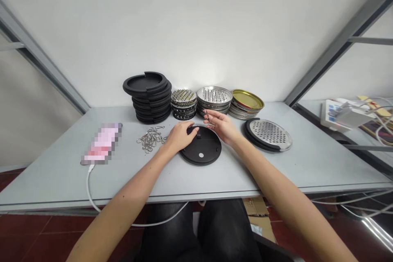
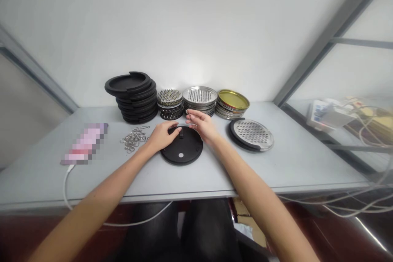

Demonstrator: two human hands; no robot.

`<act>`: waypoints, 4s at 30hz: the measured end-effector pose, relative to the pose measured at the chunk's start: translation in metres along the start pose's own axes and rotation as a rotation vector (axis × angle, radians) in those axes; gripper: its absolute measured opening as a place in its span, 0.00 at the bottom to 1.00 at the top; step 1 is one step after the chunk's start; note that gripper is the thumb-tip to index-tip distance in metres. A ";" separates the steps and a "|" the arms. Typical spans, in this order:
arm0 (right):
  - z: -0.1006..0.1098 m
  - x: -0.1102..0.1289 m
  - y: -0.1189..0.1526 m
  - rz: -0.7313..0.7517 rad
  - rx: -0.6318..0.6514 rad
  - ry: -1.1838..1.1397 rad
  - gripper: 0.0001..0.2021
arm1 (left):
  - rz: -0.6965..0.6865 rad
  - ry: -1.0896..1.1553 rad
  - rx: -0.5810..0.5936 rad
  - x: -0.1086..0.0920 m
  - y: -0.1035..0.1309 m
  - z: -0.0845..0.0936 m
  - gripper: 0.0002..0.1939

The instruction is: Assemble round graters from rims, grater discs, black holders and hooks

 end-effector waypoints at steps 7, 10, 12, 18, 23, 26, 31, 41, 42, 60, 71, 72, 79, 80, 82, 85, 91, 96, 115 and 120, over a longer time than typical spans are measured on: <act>-0.003 0.006 0.004 -0.253 -0.008 -0.365 0.13 | -0.254 0.076 0.182 -0.023 0.004 0.014 0.24; -0.003 0.005 0.004 -0.285 -0.020 -0.403 0.14 | -0.315 0.075 0.289 -0.033 0.013 0.019 0.31; 0.000 0.004 0.004 -0.302 -0.037 -0.402 0.15 | -0.340 0.088 0.346 -0.038 0.022 0.022 0.38; 0.014 -0.002 -0.004 -0.340 -0.202 -0.391 0.18 | -0.393 0.046 0.456 -0.038 0.042 0.020 0.45; 0.016 -0.007 -0.007 -0.357 -0.217 -0.389 0.23 | -0.419 0.035 0.440 -0.039 0.042 0.016 0.35; 0.018 -0.007 -0.008 -0.349 -0.217 -0.385 0.25 | -0.425 0.054 0.431 -0.041 0.042 0.017 0.30; 0.023 0.003 -0.007 -0.283 -0.225 -0.430 0.24 | -0.377 0.158 0.317 -0.039 0.035 0.029 0.25; 0.024 0.008 -0.006 -0.218 -0.183 -0.467 0.23 | -0.006 0.308 -0.290 -0.007 0.011 0.055 0.22; 0.023 0.008 -0.005 -0.222 -0.184 -0.455 0.23 | 0.017 0.295 -0.329 -0.004 0.010 0.056 0.23; 0.014 0.003 -0.003 -0.189 -0.073 -0.311 0.19 | 0.212 0.325 -0.372 0.008 0.001 0.060 0.11; 0.013 0.003 0.000 -0.201 0.043 -0.275 0.19 | 0.722 0.994 -0.477 0.030 0.001 0.045 0.23; 0.012 0.003 0.000 -0.200 0.063 -0.268 0.20 | 0.754 1.038 -0.465 0.030 0.001 0.045 0.23; 0.014 0.002 -0.001 -0.180 0.041 -0.193 0.18 | 0.866 1.182 -0.372 0.022 0.002 0.046 0.23; 0.014 0.003 -0.001 -0.168 0.036 -0.174 0.18 | 0.857 1.193 -0.361 0.021 0.002 0.046 0.23; 0.014 0.004 -0.001 -0.145 0.035 -0.138 0.19 | 0.826 1.204 -0.343 0.019 0.001 0.046 0.22; 0.013 0.007 0.000 -0.117 0.036 -0.124 0.19 | 0.788 1.193 -0.321 0.018 0.001 0.045 0.22; 0.013 0.008 0.001 -0.150 0.023 -0.140 0.17 | 0.431 0.836 -0.402 0.014 0.001 0.057 0.18; 0.019 0.007 -0.002 -0.099 -0.014 -0.109 0.19 | -0.239 0.299 -0.251 -0.010 0.011 0.059 0.14; 0.020 0.001 -0.001 -0.054 -0.118 -0.003 0.18 | -0.481 0.089 0.160 -0.032 0.034 0.021 0.23; 0.019 -0.006 -0.002 -0.122 -0.090 0.013 0.17 | -0.442 -0.002 0.196 -0.028 0.036 0.012 0.20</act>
Point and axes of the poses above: each hand's wrist, its own y-axis away from the middle knuckle, its own z-axis out of the back of the hand, x = y × z, the point moved 4 cm from there along -y, towards the middle knuckle, and after that the axes turned 11 degrees about -x, right-handed, at the moved point
